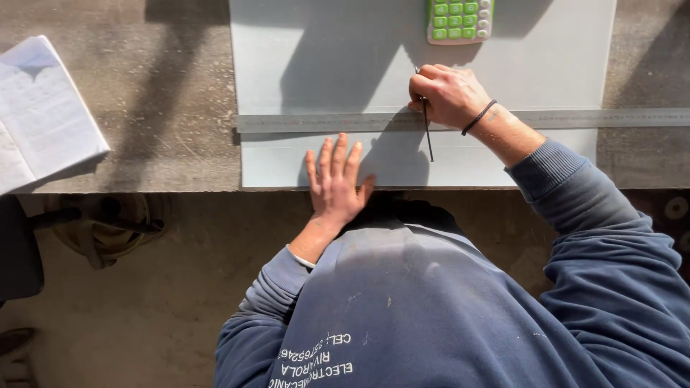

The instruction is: Measure and mark points on a plastic insulation sheet using a ruler and a metal scribe, and perform calculations on a calculator.

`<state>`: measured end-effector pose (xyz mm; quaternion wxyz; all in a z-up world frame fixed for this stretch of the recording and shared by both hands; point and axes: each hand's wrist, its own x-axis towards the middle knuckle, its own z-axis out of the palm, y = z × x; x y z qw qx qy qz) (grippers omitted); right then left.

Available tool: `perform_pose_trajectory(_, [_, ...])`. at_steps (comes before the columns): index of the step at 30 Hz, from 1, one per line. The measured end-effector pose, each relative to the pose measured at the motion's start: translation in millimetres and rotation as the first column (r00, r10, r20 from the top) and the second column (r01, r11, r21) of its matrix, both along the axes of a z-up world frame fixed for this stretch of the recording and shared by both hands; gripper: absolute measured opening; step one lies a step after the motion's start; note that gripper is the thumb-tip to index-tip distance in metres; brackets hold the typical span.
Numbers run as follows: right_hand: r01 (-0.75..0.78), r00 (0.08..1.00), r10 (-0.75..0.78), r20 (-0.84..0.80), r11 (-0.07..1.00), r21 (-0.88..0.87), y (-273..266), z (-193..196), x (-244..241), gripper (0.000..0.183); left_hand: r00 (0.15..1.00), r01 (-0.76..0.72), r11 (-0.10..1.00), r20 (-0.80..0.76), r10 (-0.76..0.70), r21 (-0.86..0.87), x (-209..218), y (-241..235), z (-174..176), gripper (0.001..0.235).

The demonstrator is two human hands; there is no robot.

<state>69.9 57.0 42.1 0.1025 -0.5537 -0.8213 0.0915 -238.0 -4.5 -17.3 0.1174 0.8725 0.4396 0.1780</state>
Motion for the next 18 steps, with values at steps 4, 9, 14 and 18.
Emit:
perform_pose_trajectory(4, [-0.025, 1.000, 0.024, -0.014, 0.998, -0.056, 47, 3, -77, 0.019, 0.993, 0.119, 0.990, -0.018, -0.120, -0.079, -29, 19, 13, 0.078])
perform_pose_trajectory(9, [-0.089, 0.996, 0.086, -0.036, 0.993, -0.072, 94, 12, -157, 0.019, 0.864, 0.498, 0.841, 0.038, -0.502, -0.212, -73, 59, 22, 0.078])
perform_pose_trajectory(14, [-0.080, 0.995, 0.072, -0.075, 0.991, -0.104, 129, 3, -232, 0.022, 0.721, 0.631, 0.713, -0.108, -0.684, -0.306, -81, 91, 48, 0.084])
perform_pose_trajectory(18, [-0.042, 0.993, 0.033, -0.114, 0.996, -0.081, 141, 10, -252, 0.026, 0.673, 0.684, 0.647, -0.052, -0.738, -0.336, -92, 104, 66, 0.089])
